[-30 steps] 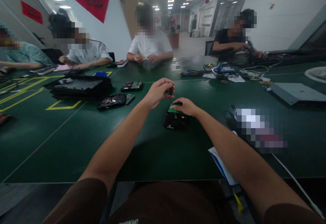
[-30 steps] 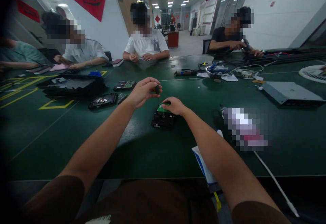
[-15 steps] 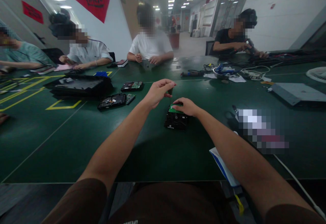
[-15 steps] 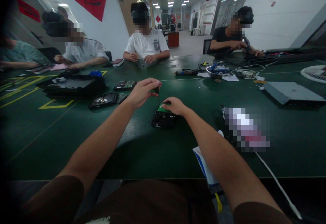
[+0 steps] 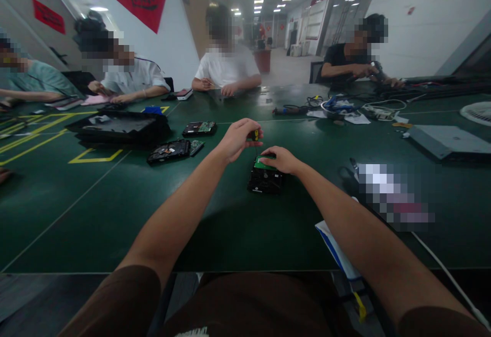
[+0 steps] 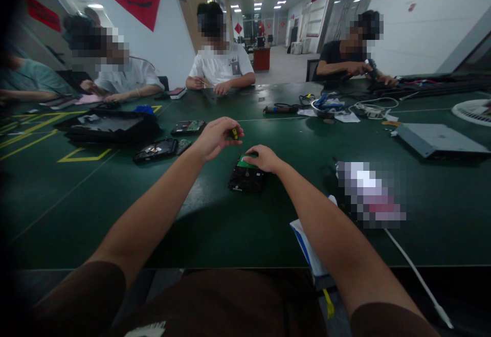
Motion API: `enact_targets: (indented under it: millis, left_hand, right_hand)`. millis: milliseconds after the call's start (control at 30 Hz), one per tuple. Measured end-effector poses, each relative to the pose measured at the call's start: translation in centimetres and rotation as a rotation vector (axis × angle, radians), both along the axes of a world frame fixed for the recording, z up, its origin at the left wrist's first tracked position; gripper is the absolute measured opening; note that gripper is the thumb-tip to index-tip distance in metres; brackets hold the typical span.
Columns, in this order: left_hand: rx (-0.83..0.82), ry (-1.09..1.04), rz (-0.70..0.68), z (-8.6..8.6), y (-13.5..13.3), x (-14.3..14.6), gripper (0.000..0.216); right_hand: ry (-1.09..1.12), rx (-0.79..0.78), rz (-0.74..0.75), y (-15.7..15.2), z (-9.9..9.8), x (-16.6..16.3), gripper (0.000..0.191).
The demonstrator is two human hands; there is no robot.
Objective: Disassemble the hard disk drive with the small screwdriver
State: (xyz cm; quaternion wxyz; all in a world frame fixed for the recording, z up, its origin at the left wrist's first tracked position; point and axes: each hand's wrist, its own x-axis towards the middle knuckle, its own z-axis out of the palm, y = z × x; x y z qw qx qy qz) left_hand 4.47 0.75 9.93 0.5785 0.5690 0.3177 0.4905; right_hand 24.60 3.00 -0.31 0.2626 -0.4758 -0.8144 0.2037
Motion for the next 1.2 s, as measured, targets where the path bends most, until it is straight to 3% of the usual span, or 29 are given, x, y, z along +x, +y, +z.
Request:
enact_targets:
  millis: [167, 400, 567, 1067, 1200]
  left_hand:
    - [0.062, 0.083, 0.035, 0.2, 0.0, 0.0, 0.017]
    - [-0.056, -0.053, -0.036, -0.1, 0.0, 0.0, 0.016]
    - [-0.039, -0.063, -0.07, -0.2, 0.2, -0.1, 0.011]
    - [0.061, -0.013, 0.011, -0.9, 0.6, 0.2, 0.023]
    - [0.103, 0.043, 0.091, -1.0, 0.9, 0.2, 0.022]
  right_hand:
    - [-0.009, 0.004, -0.001, 0.0, 0.0, -0.1, 0.032]
    - [-0.01, 0.013, 0.002, -0.2, 0.2, -0.1, 0.03]
    - [-0.018, 0.006, 0.004, -0.2, 0.3, -0.1, 0.031]
    - [0.014, 0.017, 0.013, -0.3, 0.2, -0.1, 0.03]
    - [0.002, 0.01, -0.006, -0.2, 0.2, -0.1, 0.029]
